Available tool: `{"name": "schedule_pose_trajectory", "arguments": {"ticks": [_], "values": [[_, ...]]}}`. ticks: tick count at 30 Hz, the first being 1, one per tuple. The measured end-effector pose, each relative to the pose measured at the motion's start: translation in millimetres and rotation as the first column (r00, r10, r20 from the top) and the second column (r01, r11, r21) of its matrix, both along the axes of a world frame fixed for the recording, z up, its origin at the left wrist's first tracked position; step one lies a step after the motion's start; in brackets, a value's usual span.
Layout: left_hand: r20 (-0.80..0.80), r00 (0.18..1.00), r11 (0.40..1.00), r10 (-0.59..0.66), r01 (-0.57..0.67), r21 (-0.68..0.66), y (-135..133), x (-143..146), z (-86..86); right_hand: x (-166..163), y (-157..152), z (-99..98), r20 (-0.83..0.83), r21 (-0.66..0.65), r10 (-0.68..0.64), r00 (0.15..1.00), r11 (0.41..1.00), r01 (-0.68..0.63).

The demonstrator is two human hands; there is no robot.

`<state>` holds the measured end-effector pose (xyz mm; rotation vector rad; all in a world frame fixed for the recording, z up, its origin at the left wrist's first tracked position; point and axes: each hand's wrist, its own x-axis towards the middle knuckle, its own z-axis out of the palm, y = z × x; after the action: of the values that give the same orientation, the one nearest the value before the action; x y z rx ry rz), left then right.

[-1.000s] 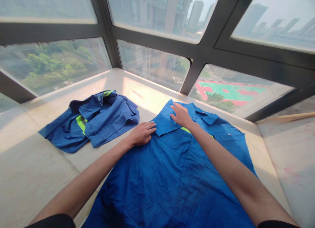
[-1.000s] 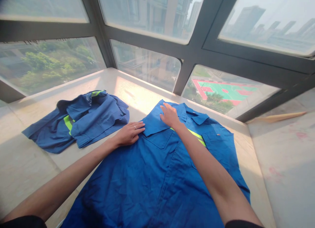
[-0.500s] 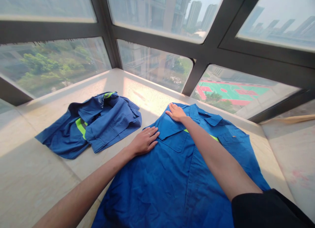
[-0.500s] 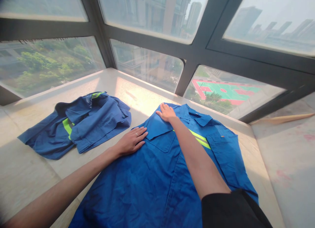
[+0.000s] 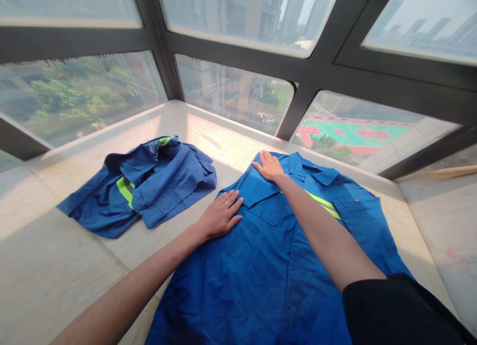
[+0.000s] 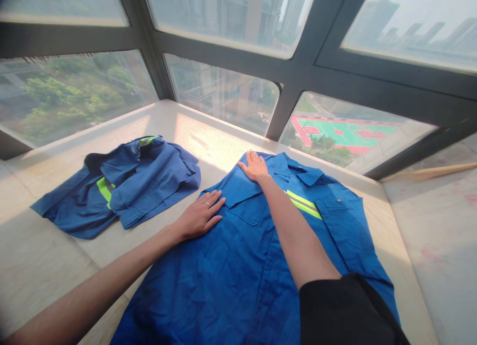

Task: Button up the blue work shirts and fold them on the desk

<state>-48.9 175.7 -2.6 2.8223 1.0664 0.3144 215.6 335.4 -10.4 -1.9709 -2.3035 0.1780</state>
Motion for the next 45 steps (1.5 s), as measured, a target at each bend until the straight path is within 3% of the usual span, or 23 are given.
{"name": "schedule_pose_trajectory", "arguments": {"ticks": [5, 8, 11, 13, 15, 18, 21, 34, 40, 45], "values": [[-0.028, 0.999, 0.999, 0.046, -0.046, 0.005, 1, 9, 17.6, -5, -3, 4.6, 0.051, 0.004, -0.052, 0.997, 0.999, 0.052], [-0.069, 0.990, 0.992, 0.124, -0.125, -0.014, 11, 22, 35.7, -14, -8, 13.3, 0.135, 0.111, -0.034, 0.990, 0.994, 0.019], [-0.029, 0.990, 0.989, 0.139, -0.138, 0.054, 26, 37, 41.8, -26, -12, 21.7, 0.188, 0.157, 0.190, 0.964, 0.963, -0.220], [-0.018, 0.993, 0.991, 0.114, -0.112, 0.076, 34, 44, 34.8, -32, -13, 24.1, 0.170, 0.095, 0.340, 0.925, 0.928, -0.359], [-0.035, 0.993, 0.993, 0.112, -0.111, 0.035, 40, 46, 21.9, -33, -12, 23.3, 0.133, 0.027, 0.389, 0.911, 0.918, -0.396], [-0.021, 0.992, 0.992, 0.125, -0.126, -0.025, 43, 42, 3.2, -24, -11, 17.7, 0.094, -0.036, 0.318, 0.944, 0.948, -0.316], [0.012, 0.990, 0.990, 0.139, -0.138, -0.028, 41, 35, -4.9, -11, -9, 11.8, 0.062, -0.058, 0.230, 0.971, 0.972, -0.227], [0.006, 0.987, 0.987, 0.161, -0.161, -0.024, 35, 34, -4.5, -3, 2, 0.0, 0.026, -0.031, 0.133, 0.991, 0.991, -0.132], [0.009, 0.987, 0.987, 0.160, -0.160, -0.020, 36, 33, -5.2, -3, 0, 4.4, 0.029, -0.039, 0.143, 0.989, 0.989, -0.142], [-0.010, 0.985, 0.985, 0.174, -0.174, 0.002, 36, 33, -5.4, -15, -4, 12.2, 0.125, -0.015, 0.084, 0.989, 0.996, -0.083]]}}
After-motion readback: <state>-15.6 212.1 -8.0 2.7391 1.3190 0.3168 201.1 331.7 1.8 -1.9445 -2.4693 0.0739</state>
